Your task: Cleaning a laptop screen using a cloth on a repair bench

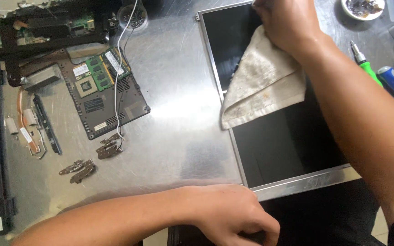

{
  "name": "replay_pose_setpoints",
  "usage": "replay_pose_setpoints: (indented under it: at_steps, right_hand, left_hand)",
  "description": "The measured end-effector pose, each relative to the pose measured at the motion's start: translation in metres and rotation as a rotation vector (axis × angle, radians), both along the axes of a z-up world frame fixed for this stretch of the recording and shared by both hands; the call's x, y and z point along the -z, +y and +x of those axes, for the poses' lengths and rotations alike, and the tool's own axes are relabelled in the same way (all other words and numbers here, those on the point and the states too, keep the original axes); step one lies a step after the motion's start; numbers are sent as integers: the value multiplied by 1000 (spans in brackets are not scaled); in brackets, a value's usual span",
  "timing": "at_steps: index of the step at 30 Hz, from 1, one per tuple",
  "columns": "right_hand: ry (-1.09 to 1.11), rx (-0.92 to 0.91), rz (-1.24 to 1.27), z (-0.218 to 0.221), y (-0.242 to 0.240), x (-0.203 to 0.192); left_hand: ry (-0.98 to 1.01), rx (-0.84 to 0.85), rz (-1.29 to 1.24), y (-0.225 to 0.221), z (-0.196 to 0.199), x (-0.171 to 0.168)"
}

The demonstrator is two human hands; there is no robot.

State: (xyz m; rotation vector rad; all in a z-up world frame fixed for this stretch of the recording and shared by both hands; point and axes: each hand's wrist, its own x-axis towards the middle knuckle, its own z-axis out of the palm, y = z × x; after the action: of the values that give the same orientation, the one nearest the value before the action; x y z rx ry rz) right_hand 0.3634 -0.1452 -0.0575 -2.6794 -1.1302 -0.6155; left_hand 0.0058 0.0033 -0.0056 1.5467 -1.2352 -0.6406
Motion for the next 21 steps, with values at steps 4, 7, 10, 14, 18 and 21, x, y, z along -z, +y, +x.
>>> replay_pose_setpoints:
  at_steps: [4,7,10,14,18,21]
  right_hand:
    - [79,-204,92,-64,15,-31]
    - [163,-236,123,-119,9,-43]
    - [234,-285,168,-174,-8,-57]
    - [326,-324,233,-235,-36,-70]
    - [341,-305,224,-284,-63,-71]
    - [335,-285,212,-310,-82,-65]
  left_hand:
    - [-10,-21,40,0,-1,1]
    - [-23,-14,40,0,0,4]
    - [-20,0,38,0,0,3]
    - [-58,-25,55,0,1,-4]
    - [-40,-34,4,-1,0,-5]
    - [-72,-36,19,-1,-1,-6]
